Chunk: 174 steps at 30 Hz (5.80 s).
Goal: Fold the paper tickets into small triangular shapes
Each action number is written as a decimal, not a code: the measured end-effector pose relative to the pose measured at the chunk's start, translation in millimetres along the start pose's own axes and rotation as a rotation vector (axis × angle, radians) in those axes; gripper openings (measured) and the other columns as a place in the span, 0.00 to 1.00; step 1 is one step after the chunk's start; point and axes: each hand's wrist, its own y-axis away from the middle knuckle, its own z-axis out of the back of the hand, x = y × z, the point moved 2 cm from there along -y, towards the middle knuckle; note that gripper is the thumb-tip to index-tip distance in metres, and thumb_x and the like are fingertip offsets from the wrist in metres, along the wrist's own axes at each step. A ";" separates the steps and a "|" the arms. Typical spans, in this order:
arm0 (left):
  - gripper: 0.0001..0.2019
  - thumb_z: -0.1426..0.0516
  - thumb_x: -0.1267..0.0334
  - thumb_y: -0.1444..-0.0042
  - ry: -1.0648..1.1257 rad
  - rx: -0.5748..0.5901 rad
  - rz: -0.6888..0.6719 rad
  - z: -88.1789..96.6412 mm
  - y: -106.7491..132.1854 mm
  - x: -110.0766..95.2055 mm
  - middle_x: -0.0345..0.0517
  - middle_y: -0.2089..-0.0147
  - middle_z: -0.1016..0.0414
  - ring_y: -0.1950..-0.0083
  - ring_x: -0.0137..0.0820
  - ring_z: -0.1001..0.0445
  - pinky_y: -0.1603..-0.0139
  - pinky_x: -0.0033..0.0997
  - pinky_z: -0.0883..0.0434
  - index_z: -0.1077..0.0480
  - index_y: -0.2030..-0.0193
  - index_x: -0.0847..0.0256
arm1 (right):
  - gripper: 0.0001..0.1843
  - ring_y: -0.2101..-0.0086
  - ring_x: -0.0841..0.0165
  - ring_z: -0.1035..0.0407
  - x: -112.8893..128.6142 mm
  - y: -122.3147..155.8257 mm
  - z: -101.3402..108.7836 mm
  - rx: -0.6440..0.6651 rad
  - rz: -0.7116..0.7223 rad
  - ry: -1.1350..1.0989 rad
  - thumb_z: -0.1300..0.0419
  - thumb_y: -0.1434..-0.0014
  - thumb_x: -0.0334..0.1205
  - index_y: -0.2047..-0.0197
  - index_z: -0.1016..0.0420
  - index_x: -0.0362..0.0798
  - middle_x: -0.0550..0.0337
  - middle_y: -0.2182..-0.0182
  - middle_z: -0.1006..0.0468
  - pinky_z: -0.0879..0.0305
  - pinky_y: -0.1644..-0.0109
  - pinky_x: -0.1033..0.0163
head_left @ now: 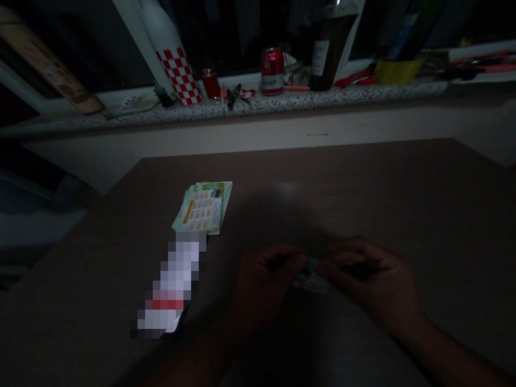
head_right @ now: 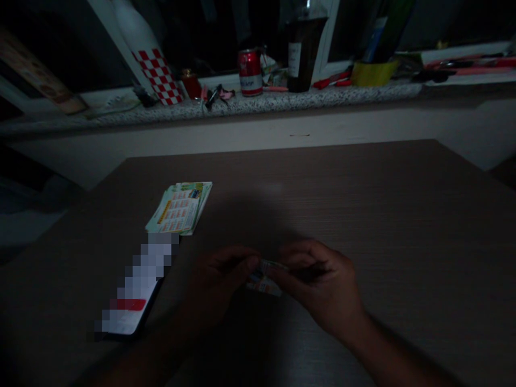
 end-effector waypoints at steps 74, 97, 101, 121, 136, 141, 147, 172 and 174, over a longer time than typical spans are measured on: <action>0.08 0.35 0.60 0.53 0.029 0.020 0.166 6.2 -9.1 6.2 0.40 0.74 0.26 0.71 0.26 0.31 0.68 0.25 0.35 0.25 0.72 0.64 | 0.13 0.79 0.75 0.38 -9.2 -3.1 -4.6 0.460 -0.186 -0.133 0.37 0.43 0.45 0.74 0.23 0.46 0.64 0.80 0.29 0.41 0.77 0.70; 0.08 0.40 0.59 0.46 -0.220 0.016 0.041 7.4 -6.2 8.9 0.42 0.69 0.24 0.66 0.30 0.27 0.64 0.27 0.33 0.25 0.66 0.63 | 0.05 0.74 0.66 0.23 -7.5 -9.3 2.8 0.080 -0.083 -0.045 0.34 0.49 0.40 0.71 0.20 0.48 0.57 0.73 0.16 0.25 0.71 0.65; 0.08 0.41 0.62 0.44 -0.343 0.030 -0.034 7.8 -5.1 3.6 0.43 0.63 0.23 0.62 0.31 0.26 0.61 0.28 0.31 0.27 0.58 0.60 | 0.03 0.75 0.65 0.23 -6.3 -8.4 8.2 0.010 0.085 0.142 0.34 0.48 0.39 0.69 0.19 0.50 0.59 0.73 0.16 0.25 0.71 0.64; 0.08 0.36 0.71 0.50 -0.309 0.041 -0.342 15.5 -1.1 -13.4 0.40 0.61 0.18 0.61 0.31 0.21 0.61 0.26 0.26 0.20 0.65 0.53 | 0.04 0.68 0.64 0.21 3.2 -8.3 9.3 0.131 0.102 -0.063 0.32 0.49 0.37 0.67 0.17 0.54 0.59 0.67 0.15 0.22 0.66 0.63; 0.05 0.34 0.67 0.54 -0.082 -0.197 0.001 1.7 2.3 -1.7 0.42 0.72 0.20 0.69 0.30 0.22 0.69 0.25 0.27 0.25 0.77 0.61 | 0.02 0.74 0.68 0.23 -0.9 1.3 -2.7 -0.052 -0.154 -0.142 0.31 0.51 0.39 0.73 0.19 0.52 0.61 0.74 0.16 0.25 0.71 0.68; 0.08 0.34 0.69 0.55 0.001 -0.209 -0.002 -2.8 2.3 -1.2 0.39 0.77 0.22 0.74 0.26 0.25 0.71 0.22 0.29 0.29 0.79 0.62 | 0.03 0.77 0.71 0.24 -2.4 1.4 -3.9 -0.084 -0.193 -0.153 0.30 0.53 0.37 0.75 0.20 0.51 0.63 0.77 0.18 0.28 0.75 0.72; 0.10 0.35 0.70 0.54 0.020 -0.175 -0.007 -2.3 1.6 -2.0 0.39 0.76 0.22 0.73 0.27 0.24 0.71 0.22 0.28 0.33 0.79 0.62 | 0.05 0.78 0.70 0.25 -5.3 0.9 -3.1 -0.082 -0.208 -0.104 0.30 0.54 0.38 0.76 0.21 0.49 0.62 0.78 0.18 0.29 0.76 0.71; 0.04 0.39 0.63 0.46 -0.105 -0.050 -0.047 5.1 -0.2 -0.4 0.41 0.70 0.22 0.68 0.27 0.25 0.69 0.21 0.30 0.23 0.67 0.60 | 0.04 0.75 0.70 0.24 -3.1 -5.1 -0.6 0.125 -0.171 -0.145 0.32 0.49 0.41 0.70 0.18 0.51 0.60 0.75 0.17 0.28 0.72 0.71; 0.03 0.38 0.64 0.47 -0.091 -0.044 -0.039 4.9 -0.2 -0.4 0.40 0.70 0.21 0.68 0.27 0.25 0.69 0.21 0.30 0.23 0.68 0.60 | 0.03 0.74 0.70 0.24 -1.2 -5.9 1.1 0.147 -0.182 -0.149 0.33 0.48 0.40 0.71 0.18 0.51 0.60 0.75 0.17 0.28 0.72 0.71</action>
